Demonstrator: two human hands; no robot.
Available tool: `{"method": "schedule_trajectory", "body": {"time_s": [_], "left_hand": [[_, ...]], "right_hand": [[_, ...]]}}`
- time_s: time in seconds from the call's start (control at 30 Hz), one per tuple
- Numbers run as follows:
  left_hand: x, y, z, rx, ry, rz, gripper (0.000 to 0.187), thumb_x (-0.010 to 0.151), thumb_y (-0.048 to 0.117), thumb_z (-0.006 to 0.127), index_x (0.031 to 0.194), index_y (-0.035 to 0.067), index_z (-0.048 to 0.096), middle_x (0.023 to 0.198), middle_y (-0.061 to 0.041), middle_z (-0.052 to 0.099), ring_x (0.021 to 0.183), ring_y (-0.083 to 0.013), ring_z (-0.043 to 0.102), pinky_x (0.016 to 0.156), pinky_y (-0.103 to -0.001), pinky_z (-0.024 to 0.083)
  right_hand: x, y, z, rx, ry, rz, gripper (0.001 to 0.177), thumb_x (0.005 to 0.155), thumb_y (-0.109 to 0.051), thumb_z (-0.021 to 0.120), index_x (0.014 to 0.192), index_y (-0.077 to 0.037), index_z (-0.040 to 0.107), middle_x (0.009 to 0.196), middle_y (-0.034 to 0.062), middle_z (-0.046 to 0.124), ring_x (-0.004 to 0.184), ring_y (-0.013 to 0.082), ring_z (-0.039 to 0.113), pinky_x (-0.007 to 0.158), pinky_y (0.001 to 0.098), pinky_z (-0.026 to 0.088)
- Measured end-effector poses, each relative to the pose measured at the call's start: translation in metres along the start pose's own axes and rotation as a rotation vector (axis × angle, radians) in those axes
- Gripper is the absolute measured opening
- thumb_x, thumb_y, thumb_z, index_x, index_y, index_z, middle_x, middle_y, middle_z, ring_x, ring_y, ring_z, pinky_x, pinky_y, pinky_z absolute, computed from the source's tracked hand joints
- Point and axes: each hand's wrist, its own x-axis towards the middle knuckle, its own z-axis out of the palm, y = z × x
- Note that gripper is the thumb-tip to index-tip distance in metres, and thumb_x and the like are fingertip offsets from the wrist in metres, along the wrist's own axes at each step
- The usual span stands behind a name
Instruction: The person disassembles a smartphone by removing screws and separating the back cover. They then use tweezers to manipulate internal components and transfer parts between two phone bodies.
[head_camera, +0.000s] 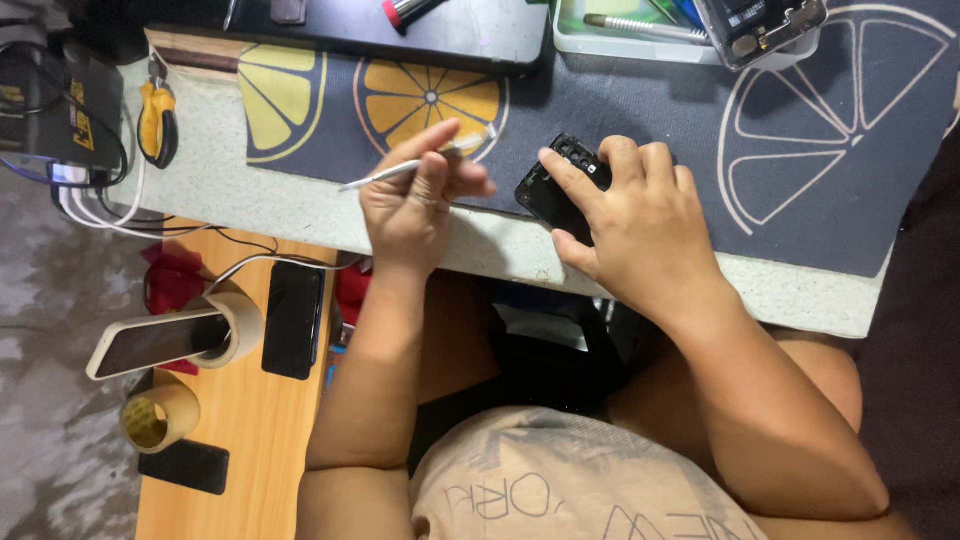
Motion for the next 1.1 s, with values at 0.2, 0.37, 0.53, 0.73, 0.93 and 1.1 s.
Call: {"method": "schedule_trajectory", "body": {"time_s": [0.2, 0.37, 0.53, 0.73, 0.93, 1.1], "left_hand": [[-0.01, 0.015, 0.019, 0.545, -0.043, 0.213, 0.03, 0.109, 0.019, 0.068, 0.135, 0.004, 0.068, 0.109, -0.009, 0.068, 0.095, -0.0168, 0.071, 0.086, -0.03, 0.063], [-0.02, 0.037, 0.028, 1.029, -0.253, 0.326, 0.026, 0.1, 0.001, 0.071, 0.127, 0.002, 0.068, 0.116, -0.012, 0.073, 0.102, -0.0259, 0.075, 0.085, -0.033, 0.06], [-0.033, 0.047, 0.035, 1.189, -0.424, 0.394, 0.039, 0.083, -0.006, 0.073, 0.122, -0.002, 0.067, 0.119, -0.02, 0.067, 0.103, -0.0385, 0.07, 0.09, -0.042, 0.059], [-0.037, 0.044, 0.039, 1.198, -0.371, 0.451, 0.032, 0.089, -0.004, 0.075, 0.12, -0.001, 0.067, 0.119, -0.018, 0.069, 0.105, -0.0347, 0.072, 0.091, -0.04, 0.06], [-0.039, 0.042, 0.044, 1.247, -0.346, 0.473, 0.028, 0.088, -0.007, 0.075, 0.115, -0.003, 0.067, 0.113, -0.019, 0.069, 0.101, -0.0352, 0.071, 0.088, -0.041, 0.06], [-0.043, 0.041, 0.047, 1.274, -0.355, 0.489, 0.028, 0.086, -0.007, 0.074, 0.113, -0.004, 0.066, 0.111, -0.019, 0.068, 0.097, -0.0361, 0.07, 0.086, -0.042, 0.059]], "right_hand": [[0.003, -0.001, -0.001, -0.026, -0.025, -0.002, 0.067, 0.078, -0.045, 0.079, 0.142, -0.03, 0.065, 0.12, 0.014, 0.053, 0.103, 0.0333, 0.05, 0.082, 0.0453, 0.048], [0.004, -0.003, -0.002, -0.046, -0.022, -0.008, 0.063, 0.081, -0.045, 0.078, 0.141, -0.029, 0.066, 0.12, 0.0137, 0.053, 0.103, 0.0334, 0.051, 0.081, 0.0449, 0.048], [0.005, -0.006, -0.004, -0.036, -0.026, 0.005, 0.061, 0.082, -0.042, 0.079, 0.14, -0.027, 0.068, 0.117, 0.0129, 0.054, 0.102, 0.0332, 0.051, 0.081, 0.0445, 0.048], [0.005, -0.009, -0.005, -0.016, -0.003, 0.017, 0.059, 0.08, -0.039, 0.08, 0.137, -0.026, 0.07, 0.119, 0.0118, 0.056, 0.101, 0.0322, 0.052, 0.081, 0.0435, 0.049], [0.004, -0.009, -0.004, -0.06, 0.004, 0.014, 0.058, 0.08, -0.041, 0.079, 0.136, -0.027, 0.07, 0.12, 0.0113, 0.056, 0.101, 0.0318, 0.052, 0.08, 0.0429, 0.049], [0.002, -0.009, -0.002, -0.06, 0.007, 0.012, 0.058, 0.08, -0.041, 0.079, 0.136, -0.028, 0.07, 0.12, 0.0114, 0.056, 0.102, 0.0319, 0.052, 0.081, 0.0433, 0.049]]}}
